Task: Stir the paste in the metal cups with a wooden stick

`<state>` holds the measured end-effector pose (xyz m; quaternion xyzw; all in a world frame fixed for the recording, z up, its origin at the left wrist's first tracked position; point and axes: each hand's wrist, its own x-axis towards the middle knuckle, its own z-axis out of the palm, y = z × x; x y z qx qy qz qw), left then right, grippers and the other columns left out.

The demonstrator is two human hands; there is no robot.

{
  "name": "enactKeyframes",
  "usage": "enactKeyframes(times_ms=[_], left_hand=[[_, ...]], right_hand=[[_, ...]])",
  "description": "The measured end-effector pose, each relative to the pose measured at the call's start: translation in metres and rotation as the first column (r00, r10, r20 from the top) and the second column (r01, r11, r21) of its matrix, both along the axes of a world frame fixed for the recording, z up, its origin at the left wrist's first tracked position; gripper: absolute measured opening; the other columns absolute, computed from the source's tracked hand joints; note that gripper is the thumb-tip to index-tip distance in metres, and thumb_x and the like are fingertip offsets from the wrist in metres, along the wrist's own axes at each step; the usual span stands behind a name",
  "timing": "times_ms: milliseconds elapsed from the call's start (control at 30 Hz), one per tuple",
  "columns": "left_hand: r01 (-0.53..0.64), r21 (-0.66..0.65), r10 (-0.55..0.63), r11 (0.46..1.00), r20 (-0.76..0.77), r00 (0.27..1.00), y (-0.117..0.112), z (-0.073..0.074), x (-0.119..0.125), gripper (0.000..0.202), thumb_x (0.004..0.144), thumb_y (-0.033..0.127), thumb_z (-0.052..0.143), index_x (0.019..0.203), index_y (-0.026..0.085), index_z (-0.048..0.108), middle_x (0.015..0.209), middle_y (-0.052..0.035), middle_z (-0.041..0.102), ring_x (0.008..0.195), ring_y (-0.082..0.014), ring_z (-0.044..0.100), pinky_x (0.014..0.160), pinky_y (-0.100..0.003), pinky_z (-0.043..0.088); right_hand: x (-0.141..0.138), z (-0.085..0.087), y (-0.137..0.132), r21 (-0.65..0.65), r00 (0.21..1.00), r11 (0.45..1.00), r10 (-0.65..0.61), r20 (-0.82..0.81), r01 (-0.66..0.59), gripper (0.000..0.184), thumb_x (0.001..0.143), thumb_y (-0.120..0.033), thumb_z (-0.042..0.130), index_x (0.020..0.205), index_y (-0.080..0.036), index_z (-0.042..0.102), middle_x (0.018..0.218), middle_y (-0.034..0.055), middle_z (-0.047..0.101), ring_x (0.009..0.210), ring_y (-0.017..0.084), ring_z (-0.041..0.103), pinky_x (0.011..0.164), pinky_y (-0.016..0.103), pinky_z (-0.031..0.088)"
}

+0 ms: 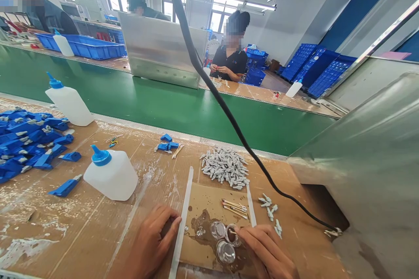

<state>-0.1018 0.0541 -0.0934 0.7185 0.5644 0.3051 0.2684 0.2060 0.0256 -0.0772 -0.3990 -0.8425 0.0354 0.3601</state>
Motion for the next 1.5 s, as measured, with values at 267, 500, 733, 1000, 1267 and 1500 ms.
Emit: enactKeyframes(times_ms=[267, 500, 733, 1000, 1267, 1500], left_hand=[[0.010, 0.014, -0.010, 1.000, 0.015, 1.000, 0.000, 0.001, -0.001, 0.022, 0.100, 0.041, 0.052, 0.089, 0.026, 0.065, 0.089, -0.0001, 0.071, 0.085, -0.0192, 0.067, 0.078, -0.029, 0.051], [0.007, 0.019, -0.007, 1.000, 0.028, 1.000, 0.000, 0.001, 0.000, 0.021, 0.100, 0.040, 0.053, 0.088, 0.026, 0.064, 0.089, 0.0006, 0.070, 0.084, -0.0186, 0.066, 0.078, -0.029, 0.051], [0.000, 0.012, 0.000, 1.000, 0.029, 1.000, 0.000, -0.002, -0.001, 0.021, 0.100, 0.039, 0.053, 0.089, 0.025, 0.065, 0.091, -0.0003, 0.070, 0.087, -0.0190, 0.066, 0.080, -0.030, 0.051], [-0.003, 0.028, 0.003, 1.000, 0.028, 1.000, 0.000, -0.002, -0.001, 0.022, 0.100, 0.039, 0.053, 0.088, 0.025, 0.065, 0.090, -0.0009, 0.070, 0.085, -0.0193, 0.066, 0.078, -0.030, 0.051], [-0.004, 0.059, 0.003, 0.998, 0.023, 1.000, 0.000, 0.000, 0.000, 0.020, 0.099, 0.038, 0.055, 0.087, 0.026, 0.065, 0.087, 0.0001, 0.071, 0.082, -0.0188, 0.067, 0.076, -0.028, 0.052], [-0.015, 0.056, 0.013, 0.998, 0.020, 1.000, 0.001, 0.000, 0.000, 0.019, 0.098, 0.039, 0.055, 0.089, 0.027, 0.066, 0.089, 0.0008, 0.072, 0.085, -0.0192, 0.067, 0.077, -0.029, 0.053]], right_hand=[[0.001, -0.005, -0.001, 0.024, 1.000, 1.000, 0.000, -0.025, 0.000, 0.035, 0.094, -0.005, 0.057, 0.126, -0.016, 0.065, 0.103, 0.0081, 0.073, 0.090, 0.018, 0.064, 0.081, 0.030, 0.057], [0.002, -0.006, 0.004, 0.087, 1.000, 0.996, 0.020, 0.005, -0.020, 0.036, 0.096, -0.005, 0.050, 0.126, -0.016, 0.066, 0.101, 0.0078, 0.074, 0.087, 0.017, 0.065, 0.078, 0.027, 0.058], [-0.001, -0.011, 0.007, 0.127, 0.999, 0.992, 0.012, -0.042, -0.006, 0.034, 0.100, -0.013, 0.049, 0.128, -0.018, 0.066, 0.097, 0.0067, 0.075, 0.080, 0.016, 0.066, 0.073, 0.026, 0.058], [0.000, -0.009, 0.006, 0.125, 0.997, 0.992, -0.001, -0.075, 0.011, 0.033, 0.099, -0.013, 0.050, 0.126, -0.019, 0.069, 0.099, 0.0069, 0.076, 0.080, 0.016, 0.068, 0.072, 0.027, 0.059], [-0.002, -0.005, 0.002, 0.073, 0.999, 0.997, 0.008, -0.046, -0.005, 0.036, 0.094, -0.005, 0.056, 0.127, -0.016, 0.067, 0.101, 0.0078, 0.075, 0.086, 0.017, 0.066, 0.078, 0.028, 0.058], [-0.008, 0.002, -0.003, 0.026, 0.993, 0.999, -0.044, -0.110, 0.047, 0.038, 0.094, -0.004, 0.057, 0.128, -0.019, 0.066, 0.101, 0.0073, 0.073, 0.090, 0.018, 0.065, 0.079, 0.029, 0.057]])
